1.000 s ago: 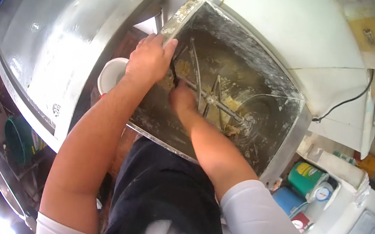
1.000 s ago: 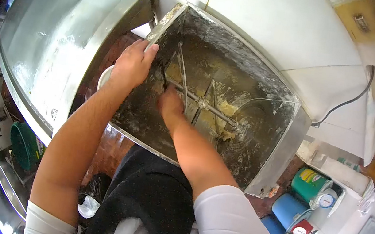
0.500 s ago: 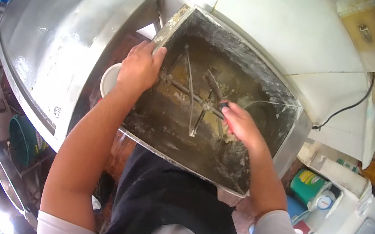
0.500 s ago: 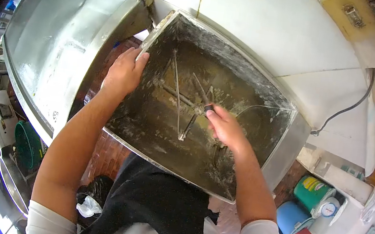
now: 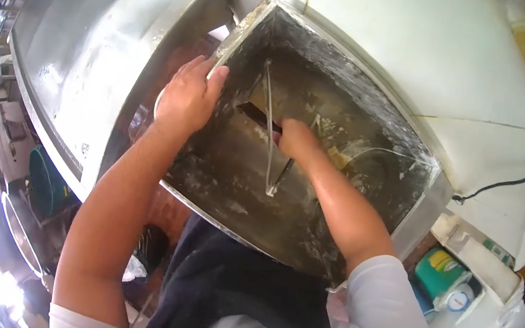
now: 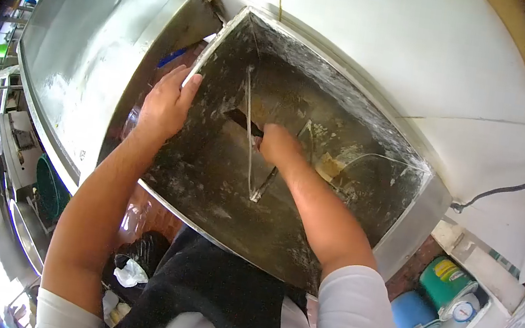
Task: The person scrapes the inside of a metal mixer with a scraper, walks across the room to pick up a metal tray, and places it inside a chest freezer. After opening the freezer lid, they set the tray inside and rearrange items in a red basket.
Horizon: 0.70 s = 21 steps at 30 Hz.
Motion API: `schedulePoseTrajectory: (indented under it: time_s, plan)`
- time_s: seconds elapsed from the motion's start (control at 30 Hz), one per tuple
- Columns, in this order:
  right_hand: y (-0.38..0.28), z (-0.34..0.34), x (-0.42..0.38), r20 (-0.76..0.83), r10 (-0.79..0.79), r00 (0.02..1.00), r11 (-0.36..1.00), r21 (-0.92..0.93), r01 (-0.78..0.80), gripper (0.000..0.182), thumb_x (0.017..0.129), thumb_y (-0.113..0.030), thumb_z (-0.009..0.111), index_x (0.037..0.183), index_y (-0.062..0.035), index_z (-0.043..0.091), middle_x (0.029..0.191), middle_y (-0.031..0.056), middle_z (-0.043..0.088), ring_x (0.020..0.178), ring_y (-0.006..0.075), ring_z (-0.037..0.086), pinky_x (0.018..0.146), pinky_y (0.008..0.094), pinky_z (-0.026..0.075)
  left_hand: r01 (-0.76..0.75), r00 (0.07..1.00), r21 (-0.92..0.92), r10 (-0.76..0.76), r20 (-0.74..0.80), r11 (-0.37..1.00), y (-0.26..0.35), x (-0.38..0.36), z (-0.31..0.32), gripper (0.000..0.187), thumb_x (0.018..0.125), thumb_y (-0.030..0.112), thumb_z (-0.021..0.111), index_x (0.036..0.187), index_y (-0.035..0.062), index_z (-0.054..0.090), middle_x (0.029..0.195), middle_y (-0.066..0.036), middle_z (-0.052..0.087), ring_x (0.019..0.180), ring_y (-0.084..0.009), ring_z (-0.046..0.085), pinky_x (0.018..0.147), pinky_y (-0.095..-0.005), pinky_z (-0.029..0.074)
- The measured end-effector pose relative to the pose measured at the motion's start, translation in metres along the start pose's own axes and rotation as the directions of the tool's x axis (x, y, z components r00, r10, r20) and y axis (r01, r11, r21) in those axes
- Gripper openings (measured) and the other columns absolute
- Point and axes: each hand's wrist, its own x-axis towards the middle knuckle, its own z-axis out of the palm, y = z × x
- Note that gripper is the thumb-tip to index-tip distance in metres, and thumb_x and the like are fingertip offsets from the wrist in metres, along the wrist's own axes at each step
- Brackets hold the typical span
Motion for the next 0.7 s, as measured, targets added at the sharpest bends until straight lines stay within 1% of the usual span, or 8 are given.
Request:
schedulePoseTrajectory:
  time_s: [0.07,0.17,0.3,0.37,0.43,0.53,0.6,0.7]
  plan:
    - [0.021,0.002,0.014,-0.195,0.042,0.98,0.965,0.261,0.011,0.03,0.087,-0.02,0.067,0.11,-0.0015,0.066,0.103,0.024,0.067,0.092,0.0407,0.066,0.078,0.0497,0.052,0.01,1.0,0.027,-0.01,0.0,1.0,0.002,-0.001,0.003,0.053,0.101,0.045,0.043,0.128,0.0009,0.057,0.135,-0.026,0.053,0.129,-0.0391,0.048,0.108,-0.0441,0.037]
    - [0.025,0.002,0.015,-0.29,0.159,0.944,0.944,0.324,-0.06,0.031,0.084,-0.017,0.068,0.11,-0.0016,0.066,0.103,0.0244,0.067,0.091,0.0399,0.066,0.078,0.0489,0.052,0.028,0.999,0.051,-0.03,0.034,0.998,0.004,0.003,-0.006,0.055,0.101,0.046,0.043,0.128,-0.0001,0.057,0.135,-0.026,0.052,0.129,-0.0393,0.047,0.108,-0.0438,0.036]
    - [-0.005,0.002,0.004,-0.012,0.155,0.988,0.987,-0.042,-0.155,0.032,0.084,-0.018,0.066,0.112,-0.0025,0.065,0.101,0.0231,0.068,0.09,0.0391,0.067,0.078,0.0491,0.052,-0.007,1.0,0.045,0.008,-0.008,0.999,0.001,0.002,0.002,0.049,0.1,0.043,0.044,0.124,0.0028,0.06,0.132,-0.025,0.055,0.125,-0.0402,0.049,0.106,-0.0453,0.038]
    - [0.012,0.005,-0.003,-0.146,-0.128,0.981,0.979,0.141,0.149,0.031,0.086,-0.02,0.063,0.111,-0.0018,0.066,0.101,0.0222,0.069,0.091,0.0396,0.067,0.078,0.0485,0.052,0.001,1.0,0.003,-0.001,0.016,1.0,0.004,0.0,-0.003,0.05,0.1,0.043,0.044,0.124,0.0026,0.059,0.132,-0.026,0.054,0.124,-0.041,0.05,0.105,-0.0456,0.039]
    - [0.028,-0.019,-0.022,-0.066,-0.084,0.994,0.976,0.197,0.095,0.038,0.088,-0.026,0.063,0.118,-0.0023,0.065,0.103,0.0199,0.07,0.09,0.0395,0.067,0.077,0.048,0.052,-0.007,1.0,0.014,0.007,0.009,1.0,0.003,0.0,-0.002,0.05,0.101,0.043,0.043,0.124,0.0025,0.059,0.132,-0.025,0.054,0.124,-0.0401,0.05,0.105,-0.0452,0.039]
    - [0.053,-0.044,-0.054,-0.197,0.076,0.978,0.931,0.365,0.001,0.048,0.09,-0.032,0.063,0.127,-0.0019,0.06,0.114,0.0217,0.067,0.101,0.0377,0.066,0.085,0.0449,0.051,-0.031,0.999,0.029,0.032,-0.023,0.999,-0.002,0.0,0.002,0.049,0.101,0.043,0.042,0.123,0.0023,0.059,0.127,-0.023,0.057,0.121,-0.0398,0.052,0.103,-0.0459,0.04]
    - [0.045,-0.073,-0.084,0.036,0.312,0.949,0.83,0.476,-0.291,0.058,0.091,-0.037,0.063,0.134,-0.0008,0.053,0.126,0.0247,0.061,0.116,0.034,0.061,0.097,0.0411,0.047,-0.03,0.999,0.004,0.03,-0.023,1.0,0.002,-0.001,-0.001,0.049,0.101,0.042,0.042,0.122,0.0019,0.059,0.124,-0.023,0.058,0.119,-0.0398,0.053,0.102,-0.0462,0.041]
    - [0.055,-0.057,-0.116,-0.096,0.213,0.972,0.921,0.353,-0.166,0.062,0.09,-0.035,0.064,0.137,0.0008,0.048,0.128,0.0271,0.058,0.12,0.0331,0.058,0.101,0.0392,0.045,-0.048,0.999,-0.042,0.047,-0.024,0.998,0.0,-0.001,-0.001,0.048,0.1,0.042,0.042,0.121,0.0013,0.059,0.118,-0.022,0.06,0.115,-0.0398,0.054,0.1,-0.0469,0.041]
